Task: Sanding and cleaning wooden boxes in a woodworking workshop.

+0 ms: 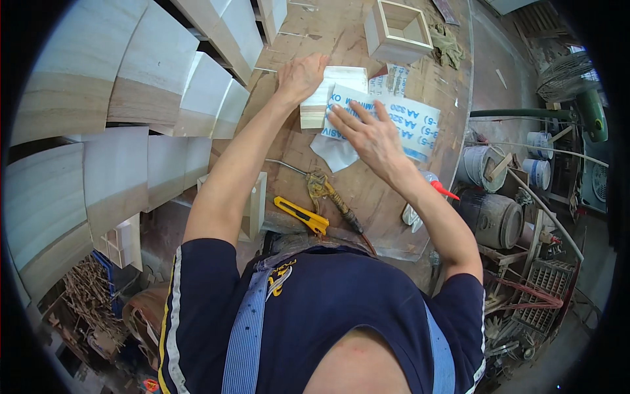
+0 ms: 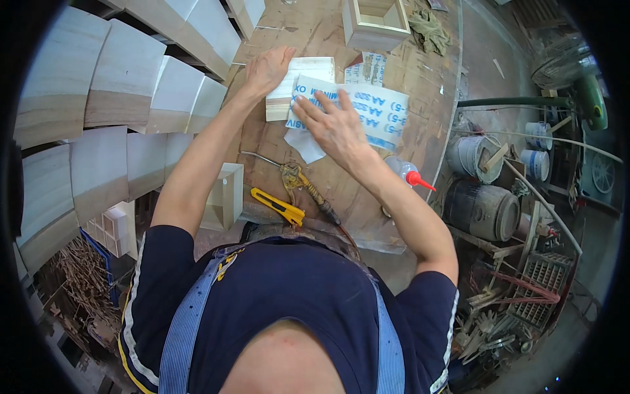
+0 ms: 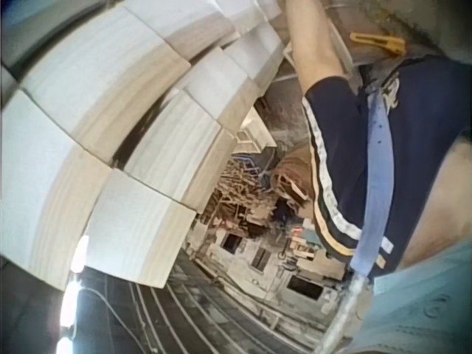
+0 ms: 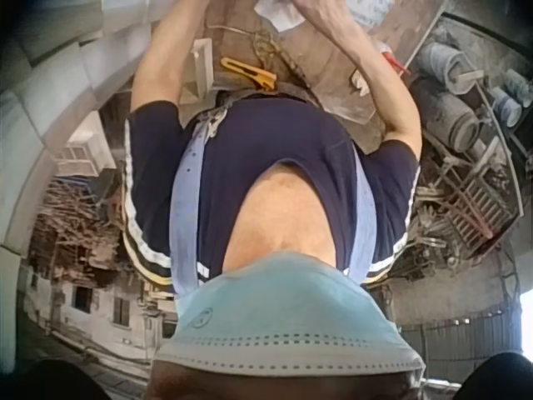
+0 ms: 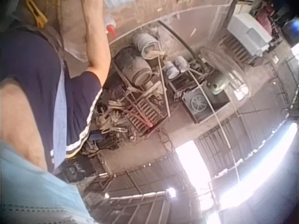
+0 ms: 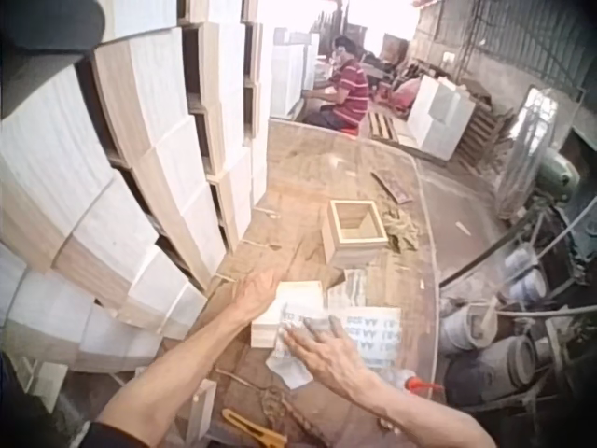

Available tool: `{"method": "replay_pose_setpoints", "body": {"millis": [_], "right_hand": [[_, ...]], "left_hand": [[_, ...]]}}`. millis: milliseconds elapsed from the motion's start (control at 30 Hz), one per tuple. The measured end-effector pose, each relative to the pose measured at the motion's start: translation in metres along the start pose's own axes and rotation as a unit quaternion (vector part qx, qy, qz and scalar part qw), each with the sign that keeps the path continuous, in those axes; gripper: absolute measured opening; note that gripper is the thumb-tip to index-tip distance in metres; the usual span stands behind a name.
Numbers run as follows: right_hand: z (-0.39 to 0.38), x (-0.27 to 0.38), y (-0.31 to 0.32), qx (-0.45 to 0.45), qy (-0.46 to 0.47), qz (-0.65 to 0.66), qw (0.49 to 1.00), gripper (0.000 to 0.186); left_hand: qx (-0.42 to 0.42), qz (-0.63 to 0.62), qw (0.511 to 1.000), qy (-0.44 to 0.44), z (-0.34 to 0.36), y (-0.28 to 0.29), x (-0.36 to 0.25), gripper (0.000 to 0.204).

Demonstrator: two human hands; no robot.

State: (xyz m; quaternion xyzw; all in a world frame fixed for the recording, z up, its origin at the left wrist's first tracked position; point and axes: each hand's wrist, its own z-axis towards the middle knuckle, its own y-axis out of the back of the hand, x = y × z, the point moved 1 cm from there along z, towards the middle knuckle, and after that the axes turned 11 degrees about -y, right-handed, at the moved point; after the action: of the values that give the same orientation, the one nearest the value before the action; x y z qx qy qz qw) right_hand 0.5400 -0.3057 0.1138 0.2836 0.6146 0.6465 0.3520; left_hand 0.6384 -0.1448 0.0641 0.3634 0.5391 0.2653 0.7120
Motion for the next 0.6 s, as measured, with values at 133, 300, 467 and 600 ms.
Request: {"method": "replay_pose_setpoints", "body": {"millis": [133,300,467,600], "right_hand": [[-0.025,-0.020,-0.002,0.025,-0.020,-0.014,0.999,0.049],[0.018,0.013,-0.007,-0.006,0.040,-0.002,0.999,0.046],[-0.012,-0.061,-0.018,0.042,-0.052,0.023,0.998,0.047],[-0.028,-0.095,0.000,0.025,-0.223,0.178,0.958,0.048]], "left_hand": [[-0.018,0.004,1.000,-0.022,-0.001,0.000,0.001,0.034],[0.004,0.005,1.000,-0.010,0.002,-0.003,0.000,0.035],[0.024,-0.018,0.999,-0.012,0.004,0.001,-0.001,0.037],[0.035,-0.030,0.999,0.024,-0.001,0.007,0.000,0.032]]}}
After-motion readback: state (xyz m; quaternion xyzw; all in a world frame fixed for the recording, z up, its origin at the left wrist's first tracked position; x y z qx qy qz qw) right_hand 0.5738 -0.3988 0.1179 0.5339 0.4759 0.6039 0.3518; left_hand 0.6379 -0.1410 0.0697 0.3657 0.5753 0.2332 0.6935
